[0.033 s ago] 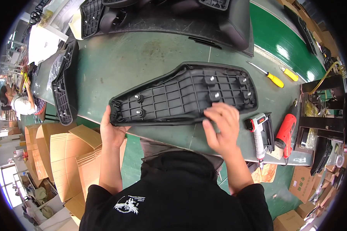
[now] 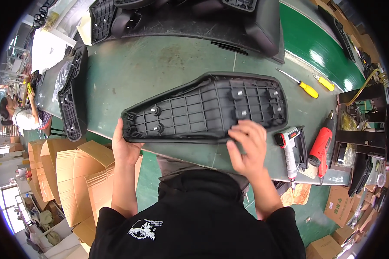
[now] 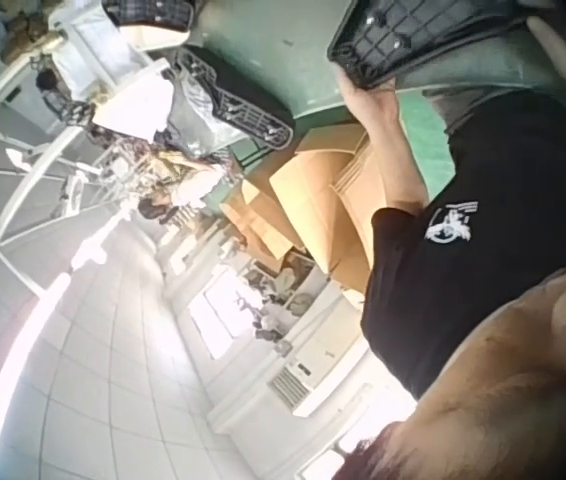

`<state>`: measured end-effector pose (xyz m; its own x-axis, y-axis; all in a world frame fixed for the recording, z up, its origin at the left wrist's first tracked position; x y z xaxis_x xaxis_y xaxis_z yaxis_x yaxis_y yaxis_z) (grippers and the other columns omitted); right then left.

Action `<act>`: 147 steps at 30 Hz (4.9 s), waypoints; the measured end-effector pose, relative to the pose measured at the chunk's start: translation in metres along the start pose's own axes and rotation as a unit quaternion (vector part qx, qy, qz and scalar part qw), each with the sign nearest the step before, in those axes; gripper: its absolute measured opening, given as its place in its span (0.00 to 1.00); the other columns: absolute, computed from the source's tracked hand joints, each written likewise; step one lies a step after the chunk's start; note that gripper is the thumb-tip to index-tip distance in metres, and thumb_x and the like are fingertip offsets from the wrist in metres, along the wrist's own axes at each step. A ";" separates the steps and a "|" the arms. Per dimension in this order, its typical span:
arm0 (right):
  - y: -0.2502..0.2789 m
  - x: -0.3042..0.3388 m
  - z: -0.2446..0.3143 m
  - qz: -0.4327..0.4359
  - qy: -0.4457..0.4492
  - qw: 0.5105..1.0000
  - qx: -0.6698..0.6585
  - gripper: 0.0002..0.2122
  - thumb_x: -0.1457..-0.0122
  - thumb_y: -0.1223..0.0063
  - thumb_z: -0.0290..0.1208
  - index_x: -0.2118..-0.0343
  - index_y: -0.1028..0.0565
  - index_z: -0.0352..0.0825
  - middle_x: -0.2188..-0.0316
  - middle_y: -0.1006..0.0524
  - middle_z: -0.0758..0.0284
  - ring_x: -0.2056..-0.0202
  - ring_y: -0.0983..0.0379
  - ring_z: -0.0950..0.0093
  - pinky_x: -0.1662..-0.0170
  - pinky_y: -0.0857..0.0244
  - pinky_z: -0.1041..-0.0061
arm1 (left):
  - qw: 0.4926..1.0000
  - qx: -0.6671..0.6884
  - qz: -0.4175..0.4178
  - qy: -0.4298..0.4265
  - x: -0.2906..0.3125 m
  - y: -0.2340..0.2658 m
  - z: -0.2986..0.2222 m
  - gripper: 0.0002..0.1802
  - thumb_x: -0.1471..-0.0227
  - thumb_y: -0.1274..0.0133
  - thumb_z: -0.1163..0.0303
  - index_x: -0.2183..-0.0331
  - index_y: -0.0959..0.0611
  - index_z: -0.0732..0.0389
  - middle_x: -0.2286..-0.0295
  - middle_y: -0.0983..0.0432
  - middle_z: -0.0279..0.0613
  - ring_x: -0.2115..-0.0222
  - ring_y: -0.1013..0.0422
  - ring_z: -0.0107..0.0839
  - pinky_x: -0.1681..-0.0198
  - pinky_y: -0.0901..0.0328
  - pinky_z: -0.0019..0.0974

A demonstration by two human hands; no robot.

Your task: Assembling and inspecting motorcycle or scooter seats at a factory workbench using various tools.

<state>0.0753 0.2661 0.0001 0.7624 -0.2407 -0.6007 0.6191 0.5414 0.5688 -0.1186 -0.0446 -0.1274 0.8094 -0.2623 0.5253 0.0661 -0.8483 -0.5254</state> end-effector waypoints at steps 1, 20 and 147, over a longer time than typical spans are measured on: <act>-0.002 0.014 -0.002 0.007 -0.010 1.000 -0.004 0.14 0.52 0.33 0.30 0.61 0.19 0.37 0.59 0.21 0.64 0.53 0.25 0.58 0.49 0.35 0.58 | 0.998 0.030 -0.020 -0.042 -0.004 0.003 -0.008 0.30 0.33 0.54 0.47 0.46 0.22 0.64 0.49 0.21 0.49 0.48 0.25 0.46 0.42 0.31 0.55; -0.029 0.111 0.008 0.092 -0.072 0.993 0.005 0.15 0.51 0.38 0.20 0.58 0.18 0.31 0.58 0.19 0.57 0.58 0.21 0.55 0.51 0.30 0.63 | 0.877 0.028 0.409 -0.252 0.031 -0.059 -0.062 0.41 0.32 0.77 0.34 0.50 0.13 0.46 0.45 0.22 0.37 0.37 0.35 0.47 0.31 0.60 0.75; -0.120 0.050 0.149 0.134 0.121 0.922 -0.343 0.60 0.49 0.30 0.51 0.25 0.67 0.50 0.28 0.65 0.39 0.30 0.64 0.29 0.35 0.52 0.32 | 0.902 -0.051 0.296 -0.310 0.081 -0.098 -0.156 0.59 0.48 0.33 0.50 0.32 0.47 0.71 0.40 0.34 0.53 0.40 0.33 0.43 0.34 0.42 0.46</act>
<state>0.0675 0.0693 -0.0144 0.7542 0.1171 -0.6461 0.0870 0.9575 0.2751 -0.1506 -0.0549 0.0713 0.8584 -0.4018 -0.3189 -0.5128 -0.6911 -0.5093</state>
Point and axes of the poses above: each hand's wrist, its own x-axis away from the middle knuckle, its own y-axis out of the back of the hand, z = x × y, the point moved 10 cm from there along -x, towards the middle knuckle
